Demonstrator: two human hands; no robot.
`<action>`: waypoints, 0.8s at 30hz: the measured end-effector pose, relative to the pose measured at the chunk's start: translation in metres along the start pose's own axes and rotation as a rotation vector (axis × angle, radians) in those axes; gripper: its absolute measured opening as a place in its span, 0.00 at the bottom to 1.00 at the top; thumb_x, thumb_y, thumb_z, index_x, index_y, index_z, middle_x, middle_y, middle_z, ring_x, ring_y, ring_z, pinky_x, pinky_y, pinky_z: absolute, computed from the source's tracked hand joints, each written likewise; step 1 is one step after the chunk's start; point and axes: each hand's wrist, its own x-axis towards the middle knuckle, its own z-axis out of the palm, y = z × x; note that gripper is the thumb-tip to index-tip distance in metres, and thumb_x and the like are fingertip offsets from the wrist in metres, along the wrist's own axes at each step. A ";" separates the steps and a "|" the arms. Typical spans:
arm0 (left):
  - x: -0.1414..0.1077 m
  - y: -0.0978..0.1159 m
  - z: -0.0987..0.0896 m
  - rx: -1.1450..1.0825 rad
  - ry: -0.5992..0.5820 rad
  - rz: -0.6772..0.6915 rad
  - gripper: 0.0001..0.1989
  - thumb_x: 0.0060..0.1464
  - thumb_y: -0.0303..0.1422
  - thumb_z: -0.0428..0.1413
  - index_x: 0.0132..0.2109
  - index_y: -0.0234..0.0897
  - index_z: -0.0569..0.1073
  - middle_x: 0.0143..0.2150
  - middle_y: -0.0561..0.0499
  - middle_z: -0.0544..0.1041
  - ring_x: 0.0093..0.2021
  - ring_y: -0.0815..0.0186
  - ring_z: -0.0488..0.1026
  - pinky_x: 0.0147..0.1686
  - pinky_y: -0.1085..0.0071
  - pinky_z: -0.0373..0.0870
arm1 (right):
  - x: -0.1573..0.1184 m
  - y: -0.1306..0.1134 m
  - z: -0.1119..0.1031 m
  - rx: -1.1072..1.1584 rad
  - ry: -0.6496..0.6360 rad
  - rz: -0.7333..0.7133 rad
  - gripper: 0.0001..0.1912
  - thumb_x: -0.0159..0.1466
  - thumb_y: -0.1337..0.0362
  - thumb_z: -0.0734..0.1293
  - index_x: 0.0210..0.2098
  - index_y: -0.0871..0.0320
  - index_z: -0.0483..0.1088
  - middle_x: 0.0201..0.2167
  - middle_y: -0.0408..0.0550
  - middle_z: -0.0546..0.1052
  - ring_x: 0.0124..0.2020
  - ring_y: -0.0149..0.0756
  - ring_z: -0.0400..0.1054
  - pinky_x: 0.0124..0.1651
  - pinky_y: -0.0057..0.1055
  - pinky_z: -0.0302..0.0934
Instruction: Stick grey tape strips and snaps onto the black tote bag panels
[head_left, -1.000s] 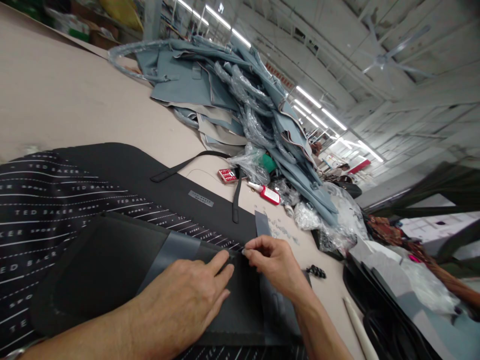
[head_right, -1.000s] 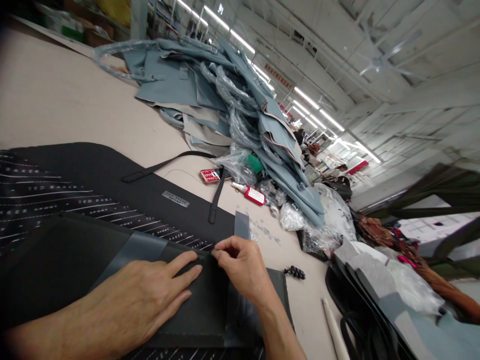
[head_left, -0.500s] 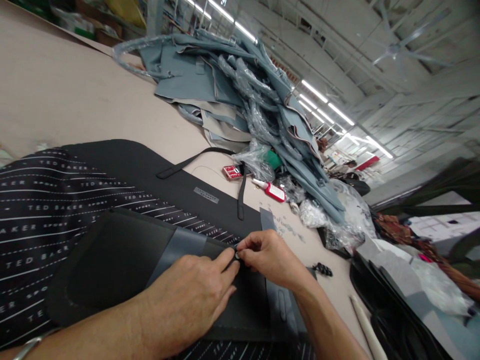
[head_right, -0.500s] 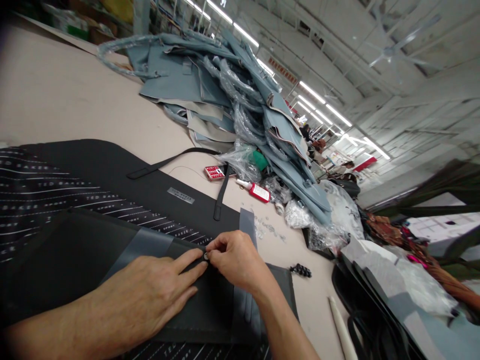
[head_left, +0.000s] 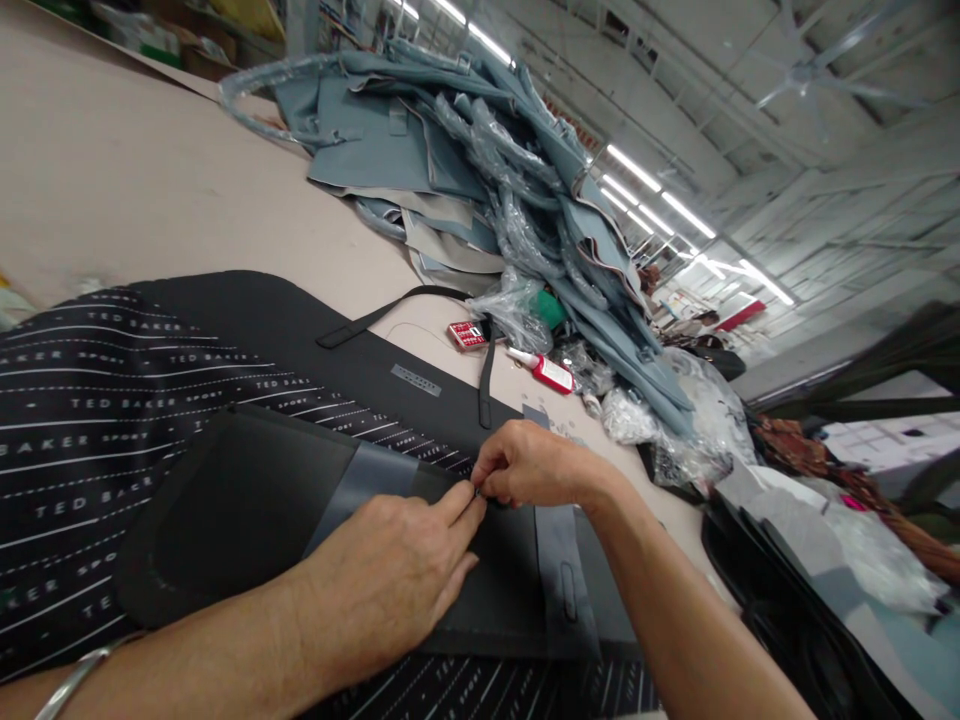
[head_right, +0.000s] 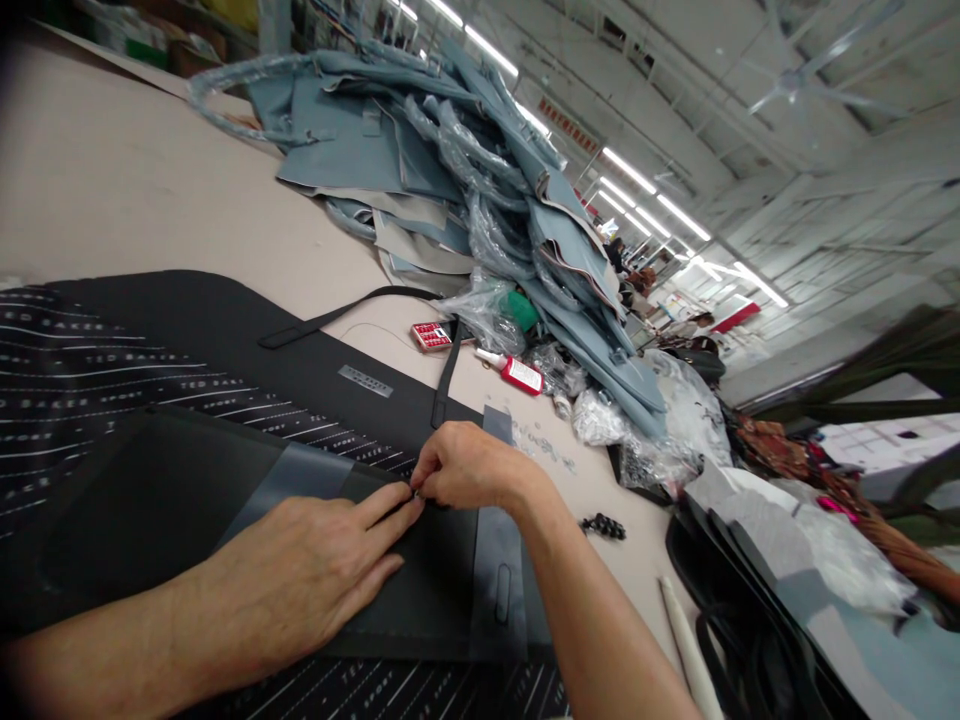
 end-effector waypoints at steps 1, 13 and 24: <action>0.000 0.000 0.001 0.002 0.006 -0.001 0.20 0.65 0.31 0.46 0.62 0.35 0.66 0.54 0.46 0.74 0.35 0.56 0.78 0.31 0.54 0.79 | 0.000 0.003 0.001 0.060 -0.007 0.008 0.12 0.50 0.74 0.64 0.27 0.58 0.79 0.16 0.39 0.73 0.19 0.29 0.68 0.20 0.20 0.61; 0.000 0.000 0.001 0.004 -0.010 -0.018 0.20 0.65 0.33 0.47 0.61 0.37 0.66 0.53 0.46 0.75 0.36 0.56 0.78 0.32 0.55 0.78 | -0.001 0.020 0.011 0.289 0.031 -0.013 0.11 0.52 0.72 0.64 0.29 0.58 0.78 0.19 0.38 0.74 0.20 0.27 0.67 0.23 0.21 0.63; 0.000 0.001 -0.001 0.073 -0.010 -0.025 0.20 0.64 0.32 0.47 0.61 0.38 0.67 0.60 0.46 0.72 0.35 0.57 0.79 0.31 0.56 0.79 | -0.003 0.021 0.024 0.302 0.226 0.032 0.08 0.55 0.71 0.66 0.34 0.57 0.73 0.21 0.38 0.73 0.21 0.30 0.69 0.23 0.25 0.63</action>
